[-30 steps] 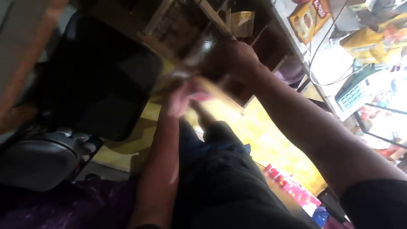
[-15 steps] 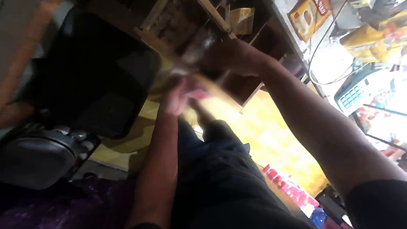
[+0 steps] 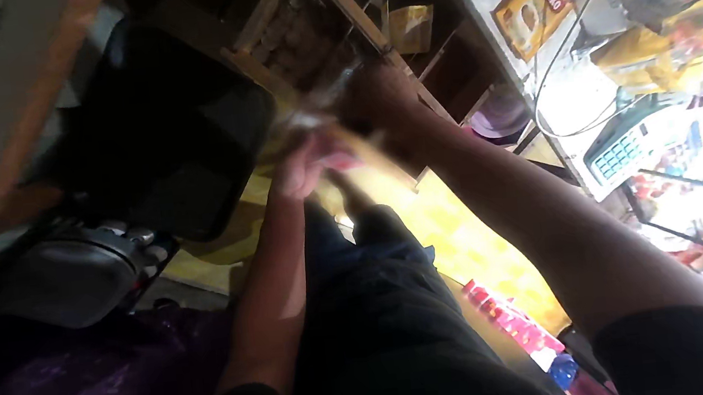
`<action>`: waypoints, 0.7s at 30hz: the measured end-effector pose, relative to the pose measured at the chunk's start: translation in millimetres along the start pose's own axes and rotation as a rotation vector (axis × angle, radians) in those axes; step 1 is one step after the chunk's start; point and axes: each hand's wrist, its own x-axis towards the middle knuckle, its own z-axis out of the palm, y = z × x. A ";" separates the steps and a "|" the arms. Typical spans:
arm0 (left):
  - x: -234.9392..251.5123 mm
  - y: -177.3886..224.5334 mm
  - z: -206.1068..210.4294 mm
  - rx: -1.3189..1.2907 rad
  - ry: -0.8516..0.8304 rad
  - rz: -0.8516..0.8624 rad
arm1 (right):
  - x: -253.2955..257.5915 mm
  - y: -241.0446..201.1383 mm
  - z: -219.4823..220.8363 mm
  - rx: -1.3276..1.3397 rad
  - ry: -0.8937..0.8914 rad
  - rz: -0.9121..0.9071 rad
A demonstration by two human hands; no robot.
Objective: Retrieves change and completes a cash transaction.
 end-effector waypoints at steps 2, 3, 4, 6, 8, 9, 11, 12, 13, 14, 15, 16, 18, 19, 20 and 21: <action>-0.6 -1.0 -1.0 -0.005 0.026 0.000 | 0.4 -6.1 1.6 -0.045 -0.005 0.070; -0.1 -1.4 -1.4 -0.012 0.044 0.005 | 1.6 -5.4 -1.6 -0.015 -0.015 0.061; -0.1 -2.2 -2.1 -0.018 0.057 0.012 | 4.3 -2.0 -3.7 0.024 -0.021 0.023; -1.2 -3.4 -2.9 -0.027 0.048 0.019 | 7.9 7.5 -7.7 0.140 -0.040 -0.079; -0.3 -3.1 -1.8 -0.028 0.033 0.020 | 5.4 13.6 -13.2 0.240 -0.049 -0.136; 0.2 -3.2 -1.1 -0.029 0.040 0.017 | 3.6 14.8 -15.0 0.276 -0.062 -0.138; 0.1 -3.4 -1.7 -0.030 0.035 0.017 | 3.9 16.5 -13.4 0.419 -0.121 -0.103; -0.2 -3.0 -1.9 -0.024 0.029 0.017 | 2.9 18.3 -12.1 0.522 -0.160 -0.108; -0.4 -2.7 -2.0 -0.017 0.027 0.017 | 3.5 21.3 -10.0 0.610 -0.188 -0.130; -0.8 -2.5 -2.0 -0.011 0.025 0.014 | 4.0 24.1 -7.4 0.658 -0.198 -0.164; -0.8 -2.1 -1.5 -0.005 0.028 0.012 | 5.4 25.7 -6.1 0.636 -0.188 -0.201; -0.6 -1.4 -0.7 0.003 0.031 0.011 | 6.8 25.6 -5.7 0.533 -0.144 -0.234; -1.0 -0.1 0.3 0.000 0.022 0.005 | 5.2 19.6 -6.2 0.280 -0.041 -0.221; -1.2 0.3 0.7 -0.005 0.018 0.003 | 1.7 13.8 -7.1 0.192 -0.013 -0.158; -1.4 0.4 1.0 -0.005 0.016 0.001 | -0.7 7.9 -6.9 0.112 0.006 -0.079; -1.4 0.1 0.9 -0.003 0.015 0.003 | -1.2 2.8 -4.4 0.047 0.016 0.001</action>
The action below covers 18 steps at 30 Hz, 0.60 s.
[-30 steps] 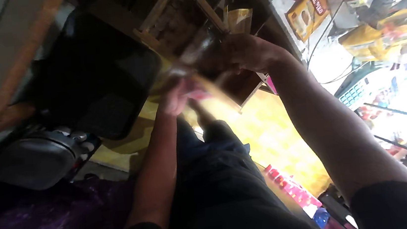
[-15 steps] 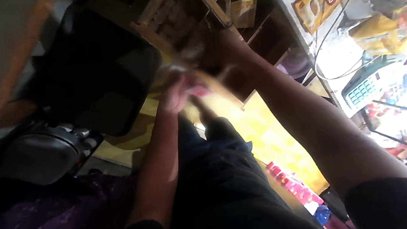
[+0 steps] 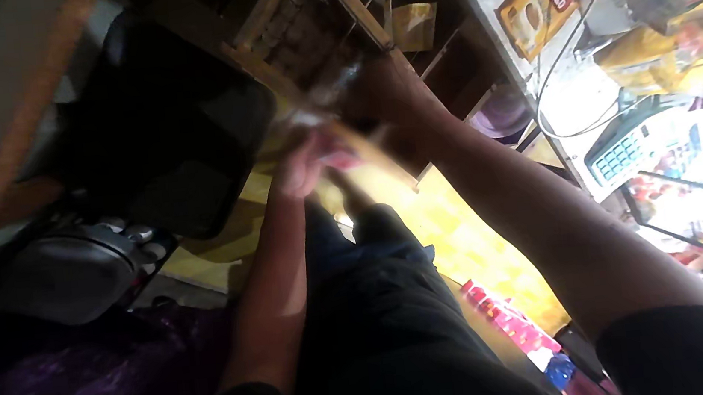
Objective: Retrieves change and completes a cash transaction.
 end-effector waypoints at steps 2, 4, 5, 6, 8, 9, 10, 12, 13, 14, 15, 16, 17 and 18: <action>0.9 -0.7 0.8 -0.004 0.013 0.012 | 0.6 -8.3 5.8 -0.102 -0.015 0.107; 0.0 -0.6 2.0 -0.004 0.047 0.015 | 0.2 -12.2 6.7 -0.142 -0.054 0.101; -0.1 -0.6 1.5 -0.010 0.058 0.013 | -1.0 -12.0 3.8 -0.134 -0.067 0.068; 0.2 -0.5 1.4 -0.013 0.062 0.009 | -1.5 -9.0 -0.3 -0.105 -0.074 0.020; 0.8 -0.5 1.9 -0.019 0.056 -0.001 | -3.8 2.7 -10.1 0.052 -0.065 -0.092; 0.9 -1.0 1.8 -0.025 0.051 -0.002 | -6.3 10.1 -14.5 0.160 -0.047 -0.145; 0.8 -1.5 0.8 -0.033 0.043 0.001 | -9.9 16.9 -19.6 0.247 -0.034 -0.191; 2.3 -2.2 -1.7 -0.038 0.025 0.006 | -15.6 31.9 -27.2 0.424 0.000 -0.281; 3.2 -2.4 -1.8 -0.033 0.024 0.006 | -19.3 39.9 -30.4 0.570 0.000 -0.371; 3.7 -2.4 -1.2 -0.023 0.027 0.003 | -22.7 46.1 -32.1 0.768 -0.029 -0.457; 3.7 -2.2 -1.4 -0.012 0.026 0.003 | -25.7 49.7 -32.6 0.961 -0.081 -0.516; 3.5 -2.3 -2.0 0.001 0.030 0.003 | -28.7 51.9 -33.5 1.103 -0.148 -0.550; 2.8 -2.4 -2.1 0.012 0.044 0.006 | -32.3 52.6 -34.0 1.184 -0.199 -0.555; 2.2 -1.9 -1.3 0.025 0.058 0.006 | -36.0 52.8 -34.0 1.223 -0.239 -0.539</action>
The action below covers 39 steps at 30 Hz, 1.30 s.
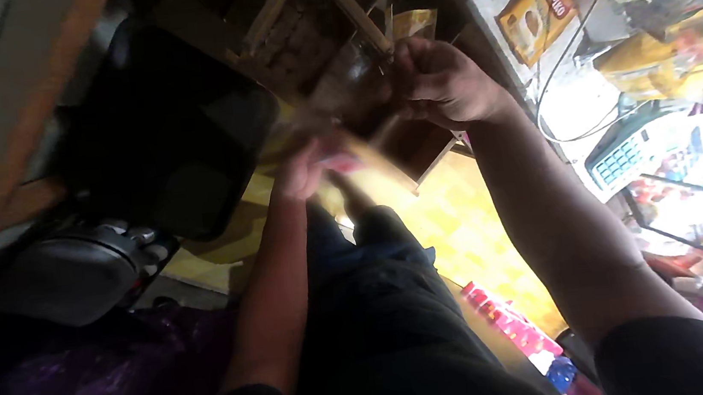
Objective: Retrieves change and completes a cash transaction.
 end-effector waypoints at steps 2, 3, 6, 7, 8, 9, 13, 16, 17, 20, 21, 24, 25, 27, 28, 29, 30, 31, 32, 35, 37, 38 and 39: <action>-0.9 0.8 2.2 0.025 0.017 -0.008 | -6.0 0.2 3.9 -0.053 -0.006 0.065; -0.8 1.4 3.2 0.035 0.017 -0.008 | -8.8 0.1 6.2 -0.176 0.004 0.094; -0.2 1.4 1.5 0.012 -0.013 -0.013 | -16.9 -7.0 22.1 -0.813 0.048 0.287; -0.2 1.4 2.3 0.011 -0.006 -0.017 | -20.5 -1.2 22.6 -0.963 0.042 0.323; -0.5 1.4 3.0 0.015 0.002 -0.022 | -26.8 8.4 20.5 -1.046 0.043 0.317; -0.1 1.1 2.9 0.012 0.010 -0.022 | -33.4 16.2 16.6 -1.072 0.047 0.317; 2.5 -1.2 -3.3 0.015 -0.047 0.006 | -52.1 25.1 11.3 -0.984 0.088 0.368; 5.7 -2.2 -7.3 0.014 -0.100 0.012 | -59.5 31.3 12.2 -0.836 0.166 0.424; 6.4 -2.5 -9.5 0.015 -0.113 0.012 | -62.9 40.2 10.5 -0.818 0.199 0.382; 7.9 -3.9 -17.6 0.047 -0.162 -0.001 | -72.5 52.8 9.6 -0.776 0.209 0.294; 7.9 -3.7 -17.1 0.049 -0.156 -0.010 | -75.3 51.8 10.0 -0.739 0.199 0.290; 6.1 -2.4 -13.9 0.058 -0.140 -0.003 | -86.6 42.4 14.5 -0.471 0.243 0.155; 5.6 -1.5 -11.8 0.058 -0.125 -0.002 | -90.6 42.7 16.2 -0.270 0.276 0.083; 5.5 -0.5 -9.5 0.064 -0.064 -0.023 | -95.0 43.2 21.9 0.163 0.355 -0.002; 4.9 -0.1 -8.6 0.080 -0.018 -0.044 | -96.6 42.3 24.2 0.312 0.368 -0.027; 4.5 0.5 -7.6 0.103 0.013 -0.062 | -96.9 41.0 25.3 0.428 0.356 -0.058; 4.6 0.9 -8.0 0.129 0.028 -0.074 | -95.8 40.7 24.8 0.526 0.315 -0.102; 4.2 0.8 -7.8 0.142 0.049 -0.081 | -94.3 40.7 24.4 0.626 0.273 -0.145; 3.7 0.8 -7.9 0.155 0.066 -0.085 | -92.6 41.1 24.6 0.713 0.238 -0.183; 4.8 1.7 -5.9 0.196 0.072 -0.076 | -91.8 36.5 24.4 0.821 0.187 -0.230; 4.8 1.3 -1.9 0.195 0.079 -0.063 | -93.3 32.3 23.8 0.811 0.169 -0.243; 3.8 1.7 -1.0 0.190 0.072 -0.062 | -94.2 30.6 23.5 0.812 0.166 -0.250; 3.4 1.6 -0.6 0.191 0.071 -0.064 | -95.3 29.7 23.1 0.822 0.169 -0.251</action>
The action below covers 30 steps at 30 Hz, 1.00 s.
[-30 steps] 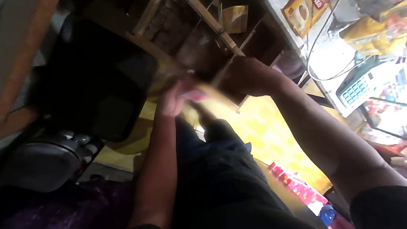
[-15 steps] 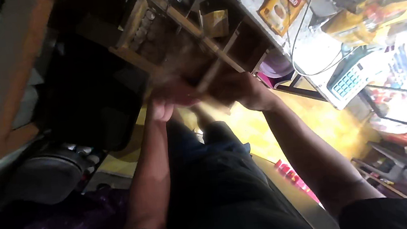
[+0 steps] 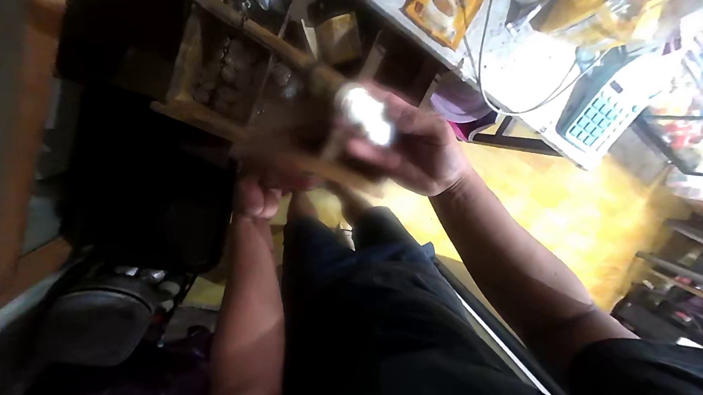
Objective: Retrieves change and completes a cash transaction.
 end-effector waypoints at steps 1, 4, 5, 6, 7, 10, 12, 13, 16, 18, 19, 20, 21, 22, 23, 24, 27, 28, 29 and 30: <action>0.1 -0.4 -0.3 -0.004 0.000 0.000 | -1.1 -1.3 -0.3 0.012 0.003 0.001; -0.9 -1.6 -0.6 -0.004 0.012 0.007 | -5.0 -4.2 -0.7 0.010 0.011 0.012; -1.0 -1.7 0.0 -0.005 0.016 0.011 | -5.8 -4.5 0.0 -0.004 0.023 0.011; -1.4 -1.5 0.8 -0.003 0.016 0.014 | -6.4 -4.7 1.4 -0.026 0.043 0.009; -2.0 -1.2 1.2 -0.004 0.011 0.018 | -6.9 -4.6 2.6 -0.045 0.062 0.006; -2.3 -1.8 0.5 -0.019 -0.025 0.032 | -6.9 -3.6 3.2 -0.061 0.105 0.011; -2.2 -2.2 -0.1 -0.027 -0.030 0.024 | -7.6 -3.1 1.9 -0.054 0.087 0.017; -2.1 -2.2 -0.1 -0.028 -0.024 0.018 | -7.9 -2.5 1.5 -0.053 0.077 0.016; -1.6 -1.4 0.1 -0.027 -0.033 0.015 | -8.2 -0.5 2.4 -0.061 0.087 0.028; -1.3 -1.0 -0.9 -0.039 -0.066 0.020 | -8.6 -0.7 6.6 -0.073 0.133 0.038; -1.2 -0.9 -1.1 -0.045 -0.076 0.021 | -8.5 -0.7 8.9 -0.080 0.172 0.039; -1.3 -0.9 -1.5 -0.043 -0.078 0.020 | -8.0 -0.3 9.9 -0.095 0.206 0.041; -1.5 -0.8 -1.4 -0.037 -0.069 0.018 | -7.3 0.6 9.5 -0.102 0.229 0.043; -1.4 -0.9 -1.7 -0.029 -0.064 0.017 | -6.6 1.4 8.7 -0.100 0.242 0.042; -0.9 -1.3 -2.1 -0.021 -0.060 0.020 | -5.8 1.8 8.5 -0.097 0.245 0.042; -0.2 -2.0 -3.0 -0.016 -0.057 0.028 | -4.9 2.1 7.3 -0.086 0.232 0.042; -0.3 -2.7 -2.1 -0.055 -0.070 0.036 | -3.7 3.7 3.8 -0.080 0.179 0.036; 0.0 -2.8 -2.5 -0.059 -0.077 0.032 | -3.4 4.5 3.0 -0.078 0.169 0.032; 0.5 -2.6 -3.6 -0.065 -0.087 0.027 | -2.9 5.3 2.3 -0.076 0.161 0.028; 0.7 -2.3 -4.0 -0.068 -0.092 0.026 | -2.5 5.5 2.4 -0.085 0.160 0.028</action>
